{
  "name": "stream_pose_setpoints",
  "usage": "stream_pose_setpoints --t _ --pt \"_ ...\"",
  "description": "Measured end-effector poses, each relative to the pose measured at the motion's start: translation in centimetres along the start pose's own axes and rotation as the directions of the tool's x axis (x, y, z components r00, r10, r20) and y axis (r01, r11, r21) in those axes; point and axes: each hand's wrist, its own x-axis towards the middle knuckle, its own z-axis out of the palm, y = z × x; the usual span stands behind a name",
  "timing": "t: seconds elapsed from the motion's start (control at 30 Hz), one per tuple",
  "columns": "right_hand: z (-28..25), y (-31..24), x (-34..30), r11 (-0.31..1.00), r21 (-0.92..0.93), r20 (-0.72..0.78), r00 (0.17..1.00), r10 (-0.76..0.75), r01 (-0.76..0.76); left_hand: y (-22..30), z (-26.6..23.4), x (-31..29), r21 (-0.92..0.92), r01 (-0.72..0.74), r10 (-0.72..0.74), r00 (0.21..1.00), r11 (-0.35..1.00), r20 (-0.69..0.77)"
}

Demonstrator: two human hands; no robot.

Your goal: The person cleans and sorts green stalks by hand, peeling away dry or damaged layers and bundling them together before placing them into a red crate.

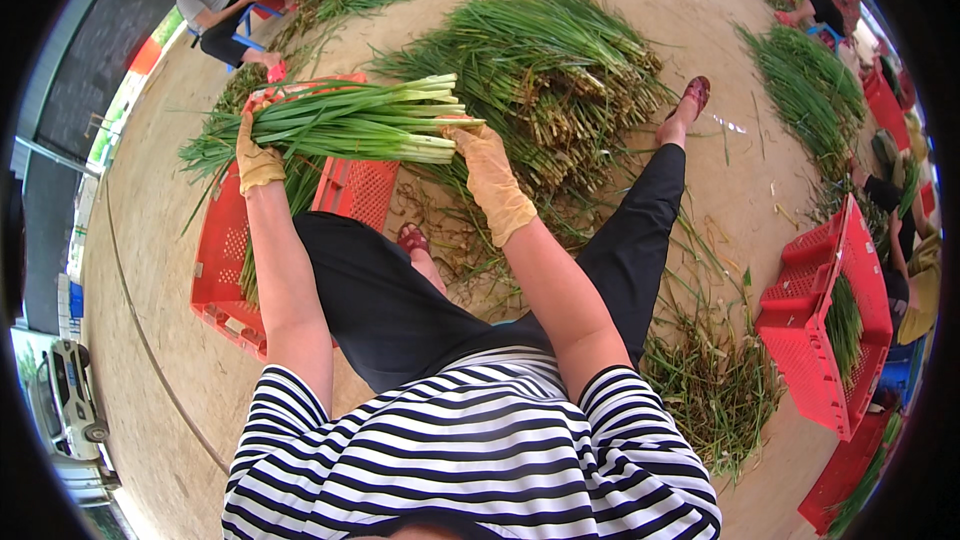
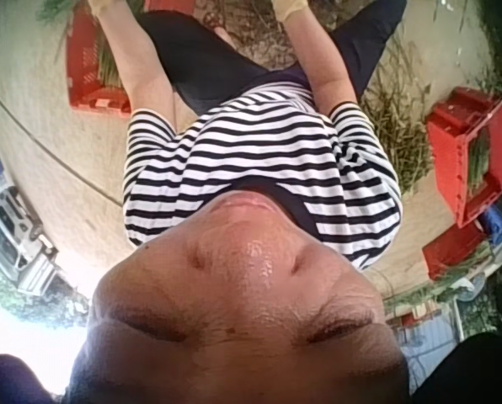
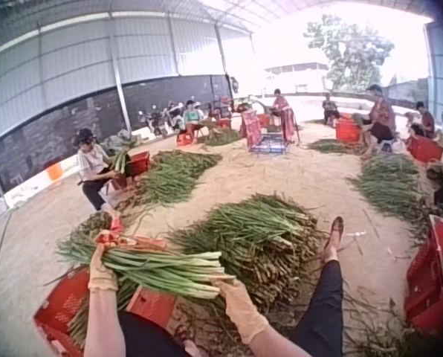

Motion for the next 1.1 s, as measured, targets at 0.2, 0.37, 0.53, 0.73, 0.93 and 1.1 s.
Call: stream_pose_setpoints --t 0.2,0.37,0.53,0.73,0.93,1.1 --pt "0.7 -0.9 -0.7 0.997 -0.036 -0.078 0.995 0.059 -0.062 0.0 -0.2 0.1 0.007 -0.017 0.017 1.000 1.000 0.009" --pt "-1.3 -1.1 -0.1 0.992 0.127 -0.234 0.972 0.016 0.014 -0.1 -0.1 0.2 0.016 -0.008 0.008 1.000 1.000 0.000" --pt "-1.7 -0.9 -0.6 0.997 0.065 -0.091 0.994 0.053 -0.047 -0.1 -0.5 0.3 -0.040 0.024 -0.023 1.000 0.999 0.015" --pt "-0.4 -0.8 -0.5 0.995 0.098 0.002 1.000 -0.031 0.031 -0.3 0.9 -1.3 0.064 -0.007 0.010 0.999 0.998 -0.045" --pt "-0.3 -0.5 -0.5 0.993 0.119 -0.059 0.998 -0.018 0.025 -0.4 2.0 -2.6 0.051 0.024 -0.021 0.997 0.998 -0.074" --pt "-0.5 0.3 -0.2 0.990 0.089 -0.057 0.993 -0.106 0.111 -0.2 1.2 -2.1 0.092 0.008 -0.006 1.000 0.996 -0.022"
